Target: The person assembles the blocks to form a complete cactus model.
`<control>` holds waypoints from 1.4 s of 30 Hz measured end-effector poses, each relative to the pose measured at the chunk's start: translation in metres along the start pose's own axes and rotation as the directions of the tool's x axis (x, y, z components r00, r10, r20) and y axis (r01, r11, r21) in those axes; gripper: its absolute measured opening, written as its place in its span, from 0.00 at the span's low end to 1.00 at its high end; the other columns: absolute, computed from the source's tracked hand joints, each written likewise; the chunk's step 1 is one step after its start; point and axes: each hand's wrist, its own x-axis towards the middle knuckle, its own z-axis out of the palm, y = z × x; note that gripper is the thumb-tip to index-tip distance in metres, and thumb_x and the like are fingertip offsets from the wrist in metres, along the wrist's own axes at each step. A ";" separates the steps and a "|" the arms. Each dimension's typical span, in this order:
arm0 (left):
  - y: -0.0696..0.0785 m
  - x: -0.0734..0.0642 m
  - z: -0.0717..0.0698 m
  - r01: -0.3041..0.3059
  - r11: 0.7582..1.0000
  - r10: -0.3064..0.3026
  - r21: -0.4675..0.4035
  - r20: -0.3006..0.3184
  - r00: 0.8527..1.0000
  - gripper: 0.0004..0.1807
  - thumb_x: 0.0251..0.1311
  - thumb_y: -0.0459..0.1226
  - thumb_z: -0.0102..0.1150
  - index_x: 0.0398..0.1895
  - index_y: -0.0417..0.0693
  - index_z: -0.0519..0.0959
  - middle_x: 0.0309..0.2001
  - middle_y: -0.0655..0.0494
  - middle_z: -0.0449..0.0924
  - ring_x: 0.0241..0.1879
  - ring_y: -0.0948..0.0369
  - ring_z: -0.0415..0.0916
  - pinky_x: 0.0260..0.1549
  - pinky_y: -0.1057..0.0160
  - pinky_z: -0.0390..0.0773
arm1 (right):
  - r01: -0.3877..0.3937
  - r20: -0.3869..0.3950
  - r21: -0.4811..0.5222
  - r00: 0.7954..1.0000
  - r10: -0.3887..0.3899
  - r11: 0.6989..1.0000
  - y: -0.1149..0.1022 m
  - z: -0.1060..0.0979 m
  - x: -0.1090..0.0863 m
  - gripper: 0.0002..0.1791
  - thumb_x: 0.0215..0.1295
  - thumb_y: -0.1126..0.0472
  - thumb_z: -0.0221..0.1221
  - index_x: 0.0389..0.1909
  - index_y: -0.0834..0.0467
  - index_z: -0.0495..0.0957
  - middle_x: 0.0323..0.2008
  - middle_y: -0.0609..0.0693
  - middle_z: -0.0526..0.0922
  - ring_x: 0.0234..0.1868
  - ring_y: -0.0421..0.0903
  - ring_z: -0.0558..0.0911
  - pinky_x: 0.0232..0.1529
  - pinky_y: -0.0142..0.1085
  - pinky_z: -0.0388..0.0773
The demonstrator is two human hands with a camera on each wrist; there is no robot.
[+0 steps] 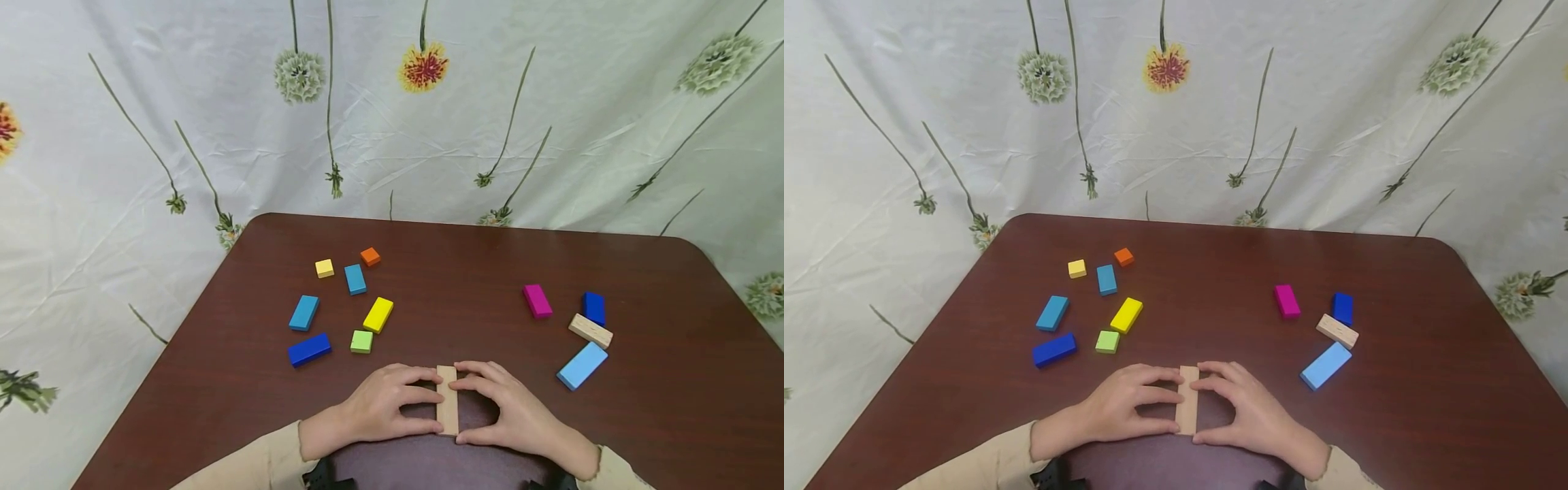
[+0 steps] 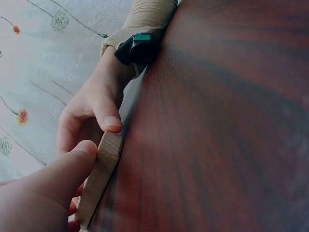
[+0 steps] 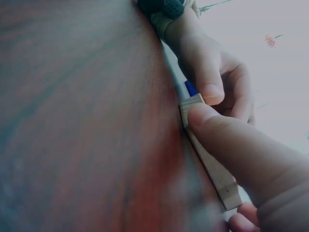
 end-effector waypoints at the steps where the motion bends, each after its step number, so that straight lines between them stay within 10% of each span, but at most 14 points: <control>1: 0.000 0.000 0.000 -0.007 1.000 0.007 0.006 0.000 1.000 0.19 0.56 0.55 0.61 0.42 0.56 0.85 0.51 0.61 0.77 0.51 0.68 0.73 0.48 0.65 0.73 | 0.009 -0.003 -0.013 1.000 -0.009 1.000 0.000 0.000 0.000 0.33 0.47 0.36 0.66 0.55 0.43 0.75 0.60 0.43 0.69 0.57 0.43 0.69 0.49 0.46 0.73; 19: -0.001 0.001 0.004 -0.065 0.996 0.066 0.058 -0.010 0.998 0.21 0.57 0.57 0.58 0.46 0.56 0.83 0.54 0.60 0.75 0.54 0.68 0.71 0.49 0.67 0.72 | 0.050 0.011 -0.040 0.999 -0.050 0.998 0.008 -0.008 0.001 0.31 0.48 0.36 0.66 0.54 0.42 0.74 0.60 0.43 0.69 0.57 0.42 0.69 0.49 0.46 0.72; 28: 0.000 0.001 0.003 -0.034 0.997 0.033 0.063 0.014 0.999 0.22 0.57 0.58 0.57 0.47 0.58 0.82 0.55 0.62 0.75 0.54 0.69 0.70 0.49 0.68 0.72 | -0.099 -0.042 0.013 0.994 0.099 0.995 0.023 -0.041 0.005 0.27 0.52 0.44 0.67 0.52 0.50 0.77 0.55 0.44 0.75 0.55 0.42 0.73 0.49 0.45 0.75; 35: -0.001 -0.001 0.004 -0.048 0.996 0.048 0.076 -0.004 0.999 0.21 0.57 0.58 0.58 0.46 0.58 0.83 0.55 0.61 0.75 0.53 0.69 0.71 0.49 0.67 0.72 | -0.202 -0.167 0.053 0.964 0.208 0.978 0.043 -0.071 0.003 0.23 0.53 0.56 0.69 0.50 0.55 0.78 0.51 0.43 0.78 0.50 0.38 0.76 0.48 0.36 0.75; 42: -0.001 -0.001 0.005 -0.028 0.998 0.027 0.061 0.008 1.000 0.21 0.57 0.58 0.57 0.47 0.59 0.82 0.55 0.63 0.74 0.53 0.70 0.70 0.49 0.68 0.71 | -0.382 -0.241 0.059 0.891 0.385 0.922 0.061 -0.103 -0.008 0.20 0.59 0.54 0.64 0.52 0.55 0.78 0.50 0.47 0.79 0.48 0.30 0.73 0.48 0.47 0.75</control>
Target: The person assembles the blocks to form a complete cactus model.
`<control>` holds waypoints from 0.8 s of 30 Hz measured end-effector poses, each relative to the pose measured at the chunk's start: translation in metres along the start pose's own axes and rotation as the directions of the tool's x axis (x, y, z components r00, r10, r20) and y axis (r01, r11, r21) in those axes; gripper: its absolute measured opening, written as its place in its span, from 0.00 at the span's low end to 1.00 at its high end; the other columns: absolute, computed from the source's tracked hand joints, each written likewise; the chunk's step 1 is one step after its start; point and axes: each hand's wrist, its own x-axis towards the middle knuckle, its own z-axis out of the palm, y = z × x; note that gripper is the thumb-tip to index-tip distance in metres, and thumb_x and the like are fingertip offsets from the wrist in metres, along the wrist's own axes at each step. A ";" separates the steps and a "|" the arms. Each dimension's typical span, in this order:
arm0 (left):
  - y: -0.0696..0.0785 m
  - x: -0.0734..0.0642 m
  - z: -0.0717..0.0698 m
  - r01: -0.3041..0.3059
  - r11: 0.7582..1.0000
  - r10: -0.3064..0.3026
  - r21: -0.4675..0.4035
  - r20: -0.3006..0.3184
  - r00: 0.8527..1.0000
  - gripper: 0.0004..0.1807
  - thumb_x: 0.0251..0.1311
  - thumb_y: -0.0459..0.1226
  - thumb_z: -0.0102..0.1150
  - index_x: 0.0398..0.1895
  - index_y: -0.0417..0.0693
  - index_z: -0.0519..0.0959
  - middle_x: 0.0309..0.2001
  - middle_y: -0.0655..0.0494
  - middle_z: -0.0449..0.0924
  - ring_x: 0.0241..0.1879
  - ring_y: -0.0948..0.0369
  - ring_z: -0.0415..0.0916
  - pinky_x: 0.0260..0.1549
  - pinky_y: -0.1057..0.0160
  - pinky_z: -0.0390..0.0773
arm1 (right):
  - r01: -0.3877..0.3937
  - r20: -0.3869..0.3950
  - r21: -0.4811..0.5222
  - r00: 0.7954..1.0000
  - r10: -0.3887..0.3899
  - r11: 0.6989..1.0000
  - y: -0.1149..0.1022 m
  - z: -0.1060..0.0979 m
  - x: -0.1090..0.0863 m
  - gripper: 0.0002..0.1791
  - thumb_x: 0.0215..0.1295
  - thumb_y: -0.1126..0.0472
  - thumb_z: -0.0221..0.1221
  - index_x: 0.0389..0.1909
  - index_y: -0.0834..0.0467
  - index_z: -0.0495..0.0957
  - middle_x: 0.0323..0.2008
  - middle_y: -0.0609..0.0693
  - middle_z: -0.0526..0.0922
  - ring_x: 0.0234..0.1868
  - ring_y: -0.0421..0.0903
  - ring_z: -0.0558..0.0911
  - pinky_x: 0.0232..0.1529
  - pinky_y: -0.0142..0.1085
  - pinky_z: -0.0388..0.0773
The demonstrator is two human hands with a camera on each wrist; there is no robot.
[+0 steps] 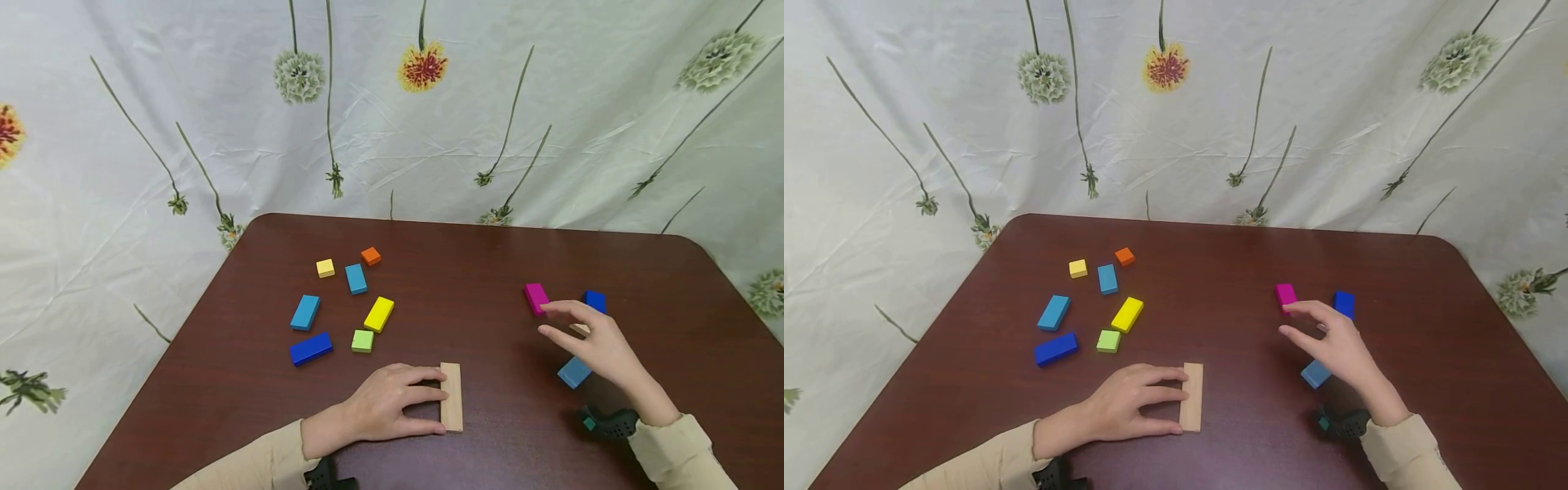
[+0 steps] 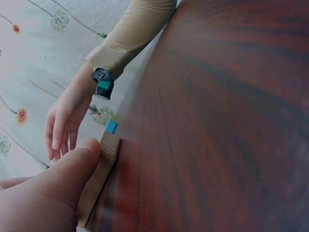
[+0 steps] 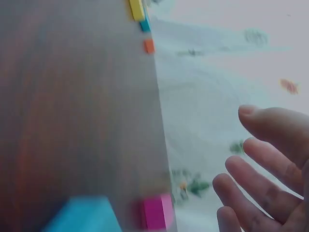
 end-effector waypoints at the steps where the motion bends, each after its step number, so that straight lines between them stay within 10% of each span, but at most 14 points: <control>1: 0.000 0.000 0.000 -0.001 1.000 0.001 0.002 -0.002 1.000 0.21 0.57 0.58 0.57 0.47 0.59 0.82 0.55 0.63 0.74 0.53 0.70 0.70 0.49 0.68 0.71 | -0.023 -0.009 0.000 1.000 0.023 1.000 0.002 -0.004 0.000 0.20 0.60 0.53 0.64 0.52 0.55 0.78 0.49 0.48 0.79 0.48 0.33 0.74 0.47 0.44 0.76; 6: 0.000 0.000 0.000 -0.006 1.000 0.006 0.010 -0.008 1.000 0.21 0.57 0.58 0.57 0.46 0.59 0.82 0.55 0.63 0.74 0.53 0.70 0.71 0.49 0.68 0.71 | -0.114 -0.046 -0.007 0.992 0.114 0.993 0.014 -0.020 -0.001 0.21 0.61 0.52 0.62 0.54 0.54 0.77 0.48 0.54 0.79 0.44 0.38 0.78 0.37 0.26 0.73; 15: 0.000 0.000 -0.001 0.002 1.000 -0.002 0.005 -0.003 1.000 0.21 0.57 0.58 0.57 0.47 0.59 0.82 0.55 0.63 0.74 0.53 0.69 0.71 0.49 0.67 0.71 | -0.197 -0.066 -0.006 0.978 0.196 0.980 0.038 -0.030 -0.003 0.22 0.58 0.48 0.64 0.50 0.57 0.78 0.46 0.55 0.80 0.38 0.31 0.74 0.32 0.28 0.71; 24: -0.002 0.001 0.000 -0.048 0.998 0.050 0.043 -0.029 0.998 0.21 0.57 0.58 0.58 0.47 0.57 0.82 0.55 0.60 0.75 0.53 0.68 0.72 0.48 0.67 0.72 | -0.128 -0.052 0.023 0.990 0.129 0.992 0.061 -0.024 -0.016 0.19 0.55 0.56 0.68 0.46 0.57 0.79 0.35 0.49 0.79 0.33 0.34 0.74 0.31 0.25 0.72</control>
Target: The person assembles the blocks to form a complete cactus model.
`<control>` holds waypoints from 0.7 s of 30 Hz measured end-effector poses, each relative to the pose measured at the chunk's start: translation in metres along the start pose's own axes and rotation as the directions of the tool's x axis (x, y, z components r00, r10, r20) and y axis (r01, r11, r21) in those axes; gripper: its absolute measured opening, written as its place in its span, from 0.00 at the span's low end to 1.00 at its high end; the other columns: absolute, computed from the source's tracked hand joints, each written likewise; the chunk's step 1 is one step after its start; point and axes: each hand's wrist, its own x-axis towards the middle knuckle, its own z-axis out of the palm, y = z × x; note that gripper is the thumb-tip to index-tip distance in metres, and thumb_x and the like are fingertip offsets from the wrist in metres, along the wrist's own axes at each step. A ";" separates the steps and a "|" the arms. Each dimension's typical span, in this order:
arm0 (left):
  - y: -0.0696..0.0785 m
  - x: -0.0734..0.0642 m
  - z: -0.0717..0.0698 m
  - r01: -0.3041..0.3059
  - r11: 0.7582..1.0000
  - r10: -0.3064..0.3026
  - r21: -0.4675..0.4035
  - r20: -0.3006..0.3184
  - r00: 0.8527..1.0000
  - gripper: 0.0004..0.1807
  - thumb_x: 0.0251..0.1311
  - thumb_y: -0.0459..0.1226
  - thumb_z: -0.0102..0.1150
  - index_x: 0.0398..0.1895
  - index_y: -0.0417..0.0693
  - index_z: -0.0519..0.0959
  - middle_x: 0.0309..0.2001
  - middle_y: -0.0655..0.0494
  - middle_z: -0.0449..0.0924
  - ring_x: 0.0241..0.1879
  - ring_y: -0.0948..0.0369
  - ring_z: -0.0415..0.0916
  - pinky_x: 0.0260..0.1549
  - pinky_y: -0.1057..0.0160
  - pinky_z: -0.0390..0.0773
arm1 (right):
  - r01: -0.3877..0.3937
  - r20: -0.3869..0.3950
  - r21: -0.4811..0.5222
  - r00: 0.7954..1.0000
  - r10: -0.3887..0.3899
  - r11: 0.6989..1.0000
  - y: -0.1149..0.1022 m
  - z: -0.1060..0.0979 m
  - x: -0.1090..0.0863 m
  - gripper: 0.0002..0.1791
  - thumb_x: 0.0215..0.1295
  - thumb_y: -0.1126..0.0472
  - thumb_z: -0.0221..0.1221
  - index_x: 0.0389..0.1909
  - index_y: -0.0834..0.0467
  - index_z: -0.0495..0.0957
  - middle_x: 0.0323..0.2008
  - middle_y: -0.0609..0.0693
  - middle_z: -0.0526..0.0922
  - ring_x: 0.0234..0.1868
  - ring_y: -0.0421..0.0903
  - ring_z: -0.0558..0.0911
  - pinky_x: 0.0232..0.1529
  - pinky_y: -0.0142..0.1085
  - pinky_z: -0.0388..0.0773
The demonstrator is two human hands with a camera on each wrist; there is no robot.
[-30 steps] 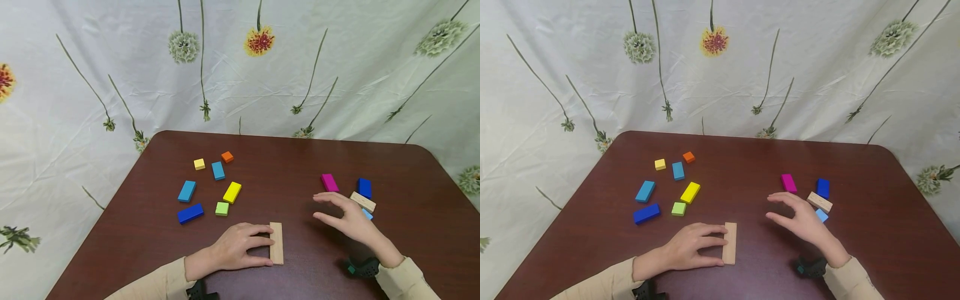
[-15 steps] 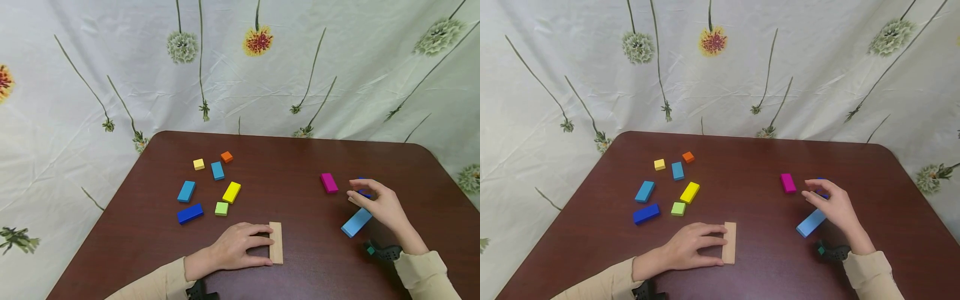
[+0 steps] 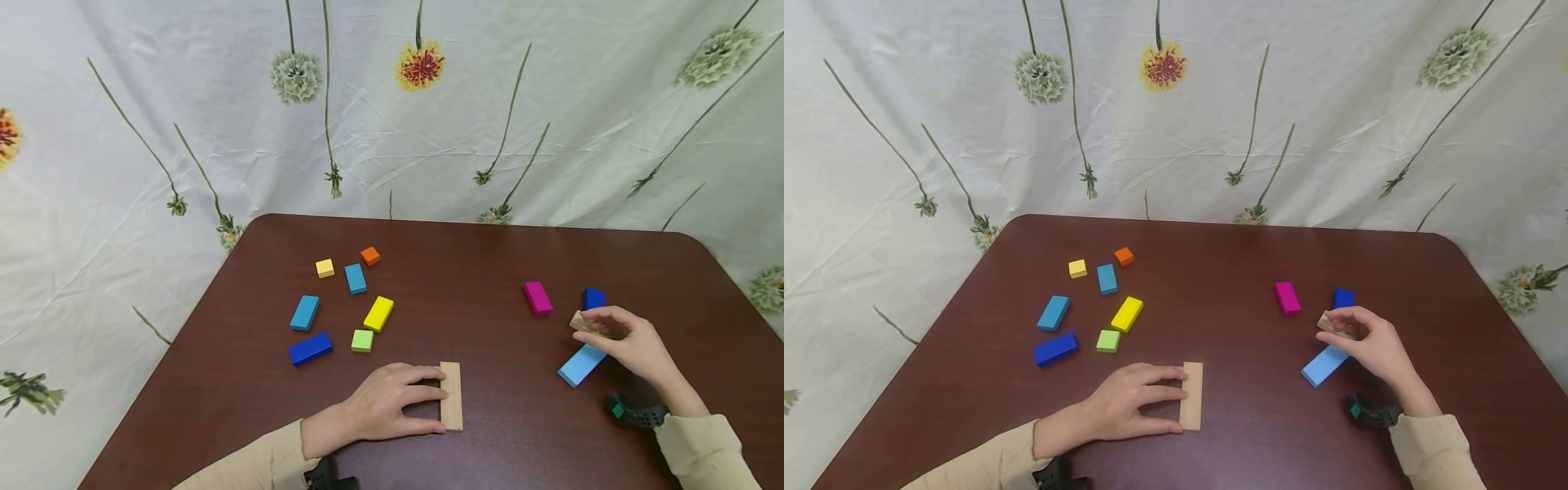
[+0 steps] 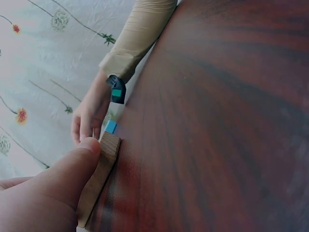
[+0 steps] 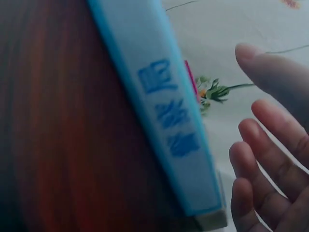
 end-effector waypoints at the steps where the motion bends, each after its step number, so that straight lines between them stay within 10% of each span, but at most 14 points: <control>1: 0.000 0.000 0.000 -0.004 1.000 0.004 0.001 -0.003 1.000 0.21 0.56 0.57 0.59 0.47 0.57 0.82 0.55 0.60 0.75 0.52 0.68 0.72 0.48 0.67 0.72 | 0.008 -0.003 0.006 1.000 -0.008 1.000 0.002 0.001 -0.001 0.18 0.55 0.57 0.68 0.45 0.57 0.79 0.34 0.48 0.80 0.33 0.34 0.75 0.32 0.24 0.72; 21: 0.001 0.000 -0.001 0.030 0.999 -0.029 -0.031 0.021 0.999 0.21 0.56 0.57 0.59 0.47 0.58 0.82 0.55 0.61 0.75 0.53 0.68 0.71 0.49 0.67 0.72 | 0.071 -0.103 0.026 0.992 -0.068 0.997 0.017 0.008 -0.029 0.15 0.48 0.64 0.71 0.40 0.56 0.83 0.36 0.35 0.81 0.32 0.30 0.77 0.34 0.18 0.72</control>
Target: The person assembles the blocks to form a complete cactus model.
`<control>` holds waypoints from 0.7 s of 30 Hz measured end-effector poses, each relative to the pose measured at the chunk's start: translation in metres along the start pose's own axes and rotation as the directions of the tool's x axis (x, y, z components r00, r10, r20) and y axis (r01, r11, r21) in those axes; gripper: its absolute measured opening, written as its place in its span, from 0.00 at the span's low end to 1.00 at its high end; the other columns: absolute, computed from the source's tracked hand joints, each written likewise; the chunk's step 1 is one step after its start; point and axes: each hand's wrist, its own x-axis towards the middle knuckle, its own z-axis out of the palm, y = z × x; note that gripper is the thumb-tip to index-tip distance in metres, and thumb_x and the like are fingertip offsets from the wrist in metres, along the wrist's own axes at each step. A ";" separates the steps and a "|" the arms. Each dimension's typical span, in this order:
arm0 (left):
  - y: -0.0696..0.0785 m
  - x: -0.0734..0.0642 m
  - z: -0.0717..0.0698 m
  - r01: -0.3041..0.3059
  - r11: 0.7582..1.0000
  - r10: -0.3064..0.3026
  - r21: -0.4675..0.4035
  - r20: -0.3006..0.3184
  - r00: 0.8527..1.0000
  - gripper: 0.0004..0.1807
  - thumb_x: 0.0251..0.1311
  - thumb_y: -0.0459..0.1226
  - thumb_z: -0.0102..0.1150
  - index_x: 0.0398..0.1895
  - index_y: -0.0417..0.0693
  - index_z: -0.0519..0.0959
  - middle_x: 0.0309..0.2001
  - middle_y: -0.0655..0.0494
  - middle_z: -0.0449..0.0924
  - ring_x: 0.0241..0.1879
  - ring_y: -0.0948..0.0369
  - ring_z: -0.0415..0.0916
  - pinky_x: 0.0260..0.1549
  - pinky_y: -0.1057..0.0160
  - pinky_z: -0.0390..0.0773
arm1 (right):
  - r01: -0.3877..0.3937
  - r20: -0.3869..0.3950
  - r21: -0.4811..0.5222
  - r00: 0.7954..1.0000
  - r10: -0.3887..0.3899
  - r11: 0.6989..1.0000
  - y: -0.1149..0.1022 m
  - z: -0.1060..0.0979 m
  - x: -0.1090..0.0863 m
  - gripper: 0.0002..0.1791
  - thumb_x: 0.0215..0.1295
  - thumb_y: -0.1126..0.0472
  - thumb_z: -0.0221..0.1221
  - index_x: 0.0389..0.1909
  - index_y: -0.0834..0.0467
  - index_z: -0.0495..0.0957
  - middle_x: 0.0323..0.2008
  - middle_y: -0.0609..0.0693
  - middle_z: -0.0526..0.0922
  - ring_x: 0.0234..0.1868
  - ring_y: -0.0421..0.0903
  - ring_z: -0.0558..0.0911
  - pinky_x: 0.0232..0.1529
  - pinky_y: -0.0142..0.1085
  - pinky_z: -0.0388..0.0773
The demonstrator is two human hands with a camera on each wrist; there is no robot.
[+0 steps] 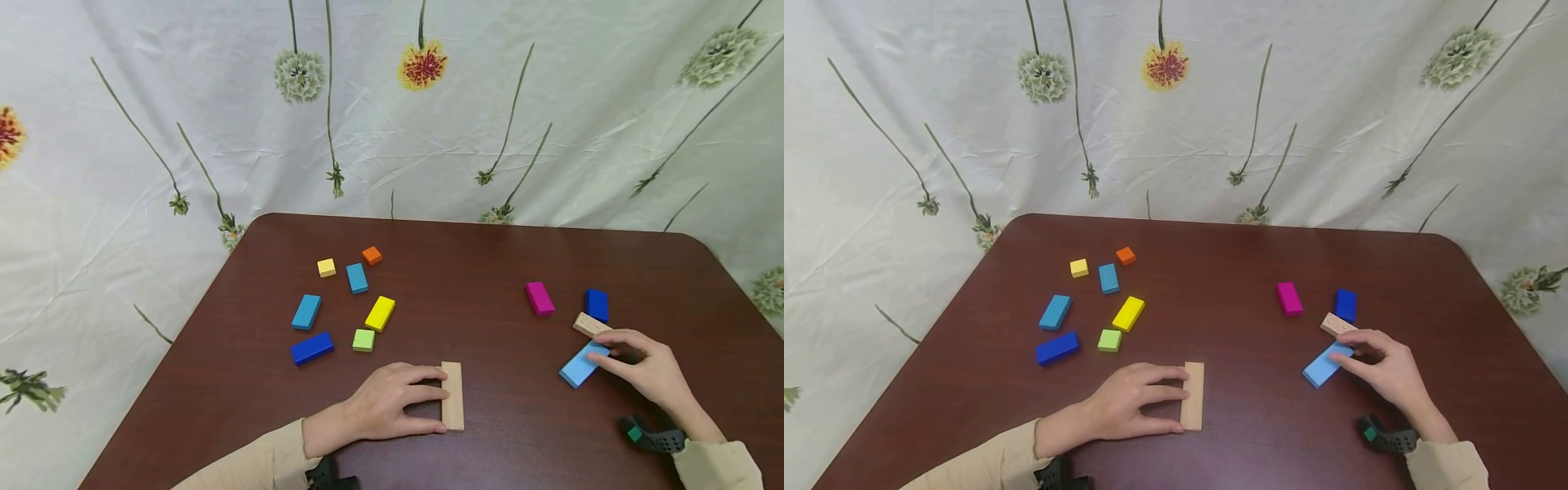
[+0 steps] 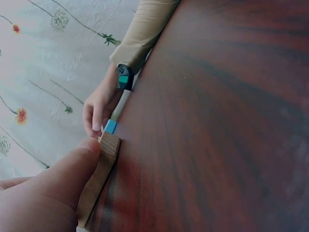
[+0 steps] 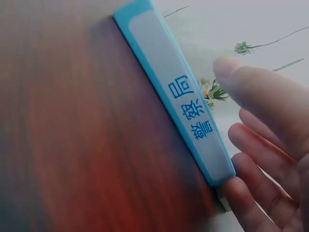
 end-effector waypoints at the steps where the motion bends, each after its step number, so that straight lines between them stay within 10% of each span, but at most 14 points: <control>1: 0.000 0.000 0.000 -0.007 1.000 0.007 0.003 -0.005 1.000 0.21 0.56 0.57 0.59 0.47 0.57 0.82 0.55 0.61 0.75 0.53 0.68 0.71 0.49 0.67 0.72 | -0.001 0.003 0.000 1.000 0.001 1.000 0.000 0.000 0.000 0.16 0.48 0.64 0.72 0.40 0.55 0.83 0.37 0.35 0.81 0.33 0.29 0.77 0.35 0.18 0.71; 21: -0.001 0.000 0.000 -0.025 1.000 0.025 0.015 -0.016 1.000 0.21 0.57 0.57 0.58 0.47 0.57 0.82 0.55 0.59 0.75 0.53 0.68 0.71 0.48 0.67 0.72 | 0.084 0.053 0.021 0.995 -0.085 0.996 -0.002 -0.001 -0.006 0.25 0.40 0.67 0.75 0.45 0.58 0.83 0.41 0.34 0.79 0.30 0.34 0.77 0.33 0.20 0.72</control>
